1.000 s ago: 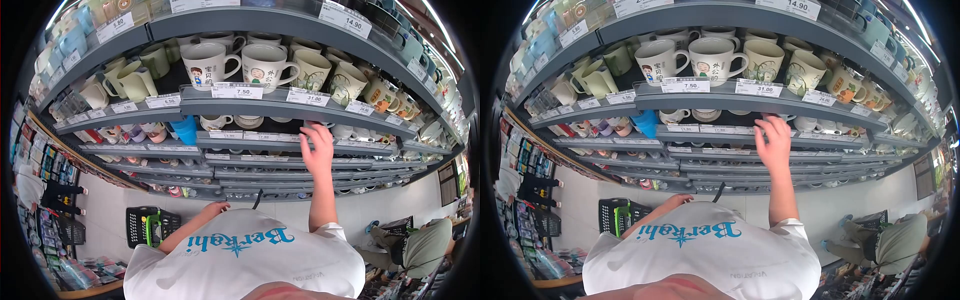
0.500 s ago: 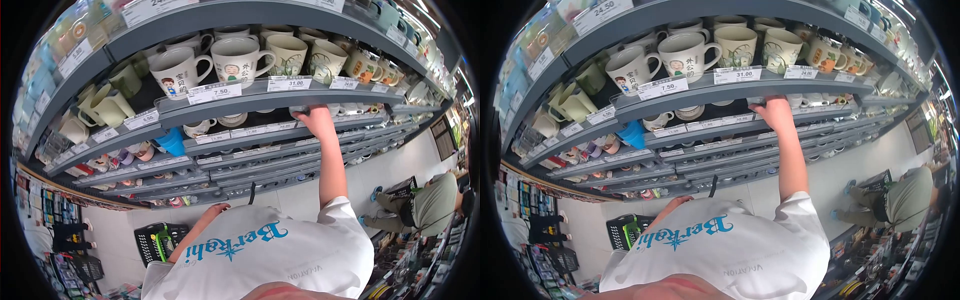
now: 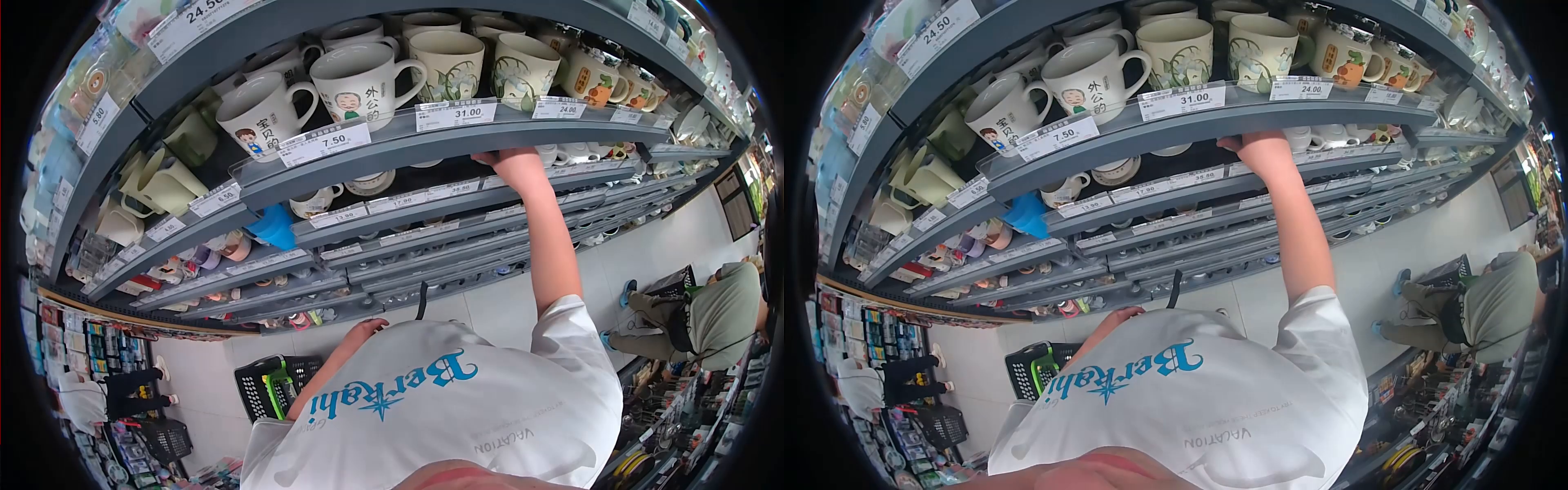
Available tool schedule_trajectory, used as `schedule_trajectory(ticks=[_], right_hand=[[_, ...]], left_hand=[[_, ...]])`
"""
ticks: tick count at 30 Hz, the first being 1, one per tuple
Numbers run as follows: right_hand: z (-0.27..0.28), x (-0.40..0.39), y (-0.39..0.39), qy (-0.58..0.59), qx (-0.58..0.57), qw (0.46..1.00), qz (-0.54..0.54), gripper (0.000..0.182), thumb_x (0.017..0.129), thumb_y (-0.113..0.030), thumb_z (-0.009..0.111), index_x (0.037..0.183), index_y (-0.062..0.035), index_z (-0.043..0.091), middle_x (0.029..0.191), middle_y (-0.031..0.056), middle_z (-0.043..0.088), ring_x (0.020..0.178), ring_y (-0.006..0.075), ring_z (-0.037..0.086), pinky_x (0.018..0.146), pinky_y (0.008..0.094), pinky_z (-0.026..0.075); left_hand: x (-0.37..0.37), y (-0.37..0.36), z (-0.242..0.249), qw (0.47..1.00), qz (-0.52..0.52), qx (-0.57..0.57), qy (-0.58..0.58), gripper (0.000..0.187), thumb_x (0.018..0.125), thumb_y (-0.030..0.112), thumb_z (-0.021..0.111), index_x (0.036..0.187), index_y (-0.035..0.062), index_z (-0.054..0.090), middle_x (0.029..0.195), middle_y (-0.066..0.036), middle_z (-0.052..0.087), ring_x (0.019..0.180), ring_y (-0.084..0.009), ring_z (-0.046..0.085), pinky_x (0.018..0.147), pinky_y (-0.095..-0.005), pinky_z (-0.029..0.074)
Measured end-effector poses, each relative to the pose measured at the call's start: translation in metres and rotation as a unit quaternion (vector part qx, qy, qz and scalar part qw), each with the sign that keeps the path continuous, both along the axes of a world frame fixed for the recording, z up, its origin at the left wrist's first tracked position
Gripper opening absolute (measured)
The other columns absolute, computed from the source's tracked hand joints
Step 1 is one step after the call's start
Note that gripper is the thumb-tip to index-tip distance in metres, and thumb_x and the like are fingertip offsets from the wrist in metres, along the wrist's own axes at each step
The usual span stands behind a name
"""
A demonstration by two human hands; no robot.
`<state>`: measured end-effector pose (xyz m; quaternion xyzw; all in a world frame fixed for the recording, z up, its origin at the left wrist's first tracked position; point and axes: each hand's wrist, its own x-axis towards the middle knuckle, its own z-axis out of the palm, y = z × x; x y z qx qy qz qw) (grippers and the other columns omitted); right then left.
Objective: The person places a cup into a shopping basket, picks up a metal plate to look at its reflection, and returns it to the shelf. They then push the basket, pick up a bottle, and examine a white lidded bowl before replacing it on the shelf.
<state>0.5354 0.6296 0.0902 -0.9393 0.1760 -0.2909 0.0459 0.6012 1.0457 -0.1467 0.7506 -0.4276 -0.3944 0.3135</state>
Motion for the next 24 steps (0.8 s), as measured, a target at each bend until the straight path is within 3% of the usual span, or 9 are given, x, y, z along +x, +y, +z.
schedule_trajectory(ticks=[7, 9, 16, 18, 21, 22, 24], right_hand=[[0.006, -0.009, 0.018, 0.022, -0.012, 1.000, 0.012, 0.046, 0.075, -0.033, 0.071, 0.110, -0.0066, 0.057, 0.107, 0.0154, 0.058, 0.100, 0.0359, 0.053, 0.087, 0.0411, 0.042], [0.011, -0.012, 0.041, -0.075, -0.101, 0.992, -0.005, 0.047, 0.075, -0.033, 0.071, 0.110, -0.0049, 0.057, 0.108, 0.0164, 0.058, 0.101, 0.0393, 0.051, 0.090, 0.0435, 0.039], [0.017, -0.003, 0.070, -0.052, -0.055, 0.993, 0.088, 0.051, 0.077, -0.036, 0.069, 0.110, -0.0003, 0.056, 0.109, 0.0180, 0.058, 0.104, 0.0401, 0.050, 0.094, 0.0450, 0.036], [0.019, 0.003, 0.070, 0.027, 0.043, 0.994, 0.095, 0.053, 0.076, -0.040, 0.068, 0.112, -0.0024, 0.056, 0.117, 0.0172, 0.055, 0.113, 0.0358, 0.046, 0.095, 0.0435, 0.037], [0.039, 0.015, 0.072, 0.118, 0.103, 0.983, 0.092, 0.057, 0.076, -0.044, 0.067, 0.116, -0.0056, 0.055, 0.121, 0.0156, 0.054, 0.116, 0.0331, 0.046, 0.096, 0.0390, 0.038], [0.039, 0.020, 0.071, 0.118, 0.102, 0.983, 0.092, 0.057, 0.076, -0.044, 0.067, 0.116, -0.0056, 0.055, 0.121, 0.0156, 0.054, 0.116, 0.0331, 0.046, 0.096, 0.0390, 0.038], [0.035, 0.033, 0.065, 0.144, -0.028, 0.987, 0.071, 0.064, 0.074, -0.052, 0.065, 0.121, -0.0090, 0.054, 0.124, 0.0145, 0.052, 0.116, 0.0319, 0.047, 0.097, 0.0390, 0.038]], left_hand=[[-0.004, 0.002, 0.005, 1.000, 0.017, 0.008, -0.001, 0.037, 0.080, 0.023, 0.059, 0.113, 0.0075, 0.057, 0.098, -0.014, 0.064, 0.091, -0.0303, 0.061, 0.078, -0.0348, 0.047], [-0.007, 0.003, 0.006, 1.000, 0.027, 0.006, 0.000, 0.037, 0.080, 0.023, 0.059, 0.113, 0.0073, 0.057, 0.098, -0.014, 0.064, 0.091, -0.0302, 0.061, 0.078, -0.0348, 0.047], [-0.010, 0.008, 0.019, 0.998, 0.053, 0.018, 0.002, 0.036, 0.080, 0.021, 0.058, 0.113, 0.0063, 0.057, 0.098, -0.014, 0.064, 0.090, -0.0293, 0.061, 0.078, -0.0348, 0.047], [-0.008, 0.011, 0.013, 0.998, 0.053, 0.018, 0.012, 0.036, 0.080, 0.020, 0.058, 0.113, 0.0062, 0.057, 0.098, -0.014, 0.064, 0.090, -0.0293, 0.061, 0.078, -0.0348, 0.047], [-0.005, 0.018, -0.003, 0.999, 0.049, 0.009, 0.020, 0.036, 0.080, 0.019, 0.059, 0.113, 0.0062, 0.056, 0.098, -0.014, 0.064, 0.090, -0.0292, 0.062, 0.077, -0.0345, 0.047], [-0.003, 0.021, -0.008, 0.999, 0.044, 0.002, 0.019, 0.036, 0.079, 0.019, 0.059, 0.113, 0.0061, 0.056, 0.098, -0.014, 0.064, 0.090, -0.0293, 0.062, 0.077, -0.0343, 0.047], [-0.001, 0.023, -0.014, 0.999, 0.041, 0.005, 0.015, 0.036, 0.079, 0.018, 0.059, 0.113, 0.0061, 0.056, 0.098, -0.014, 0.064, 0.089, -0.0290, 0.062, 0.076, -0.0339, 0.047]])
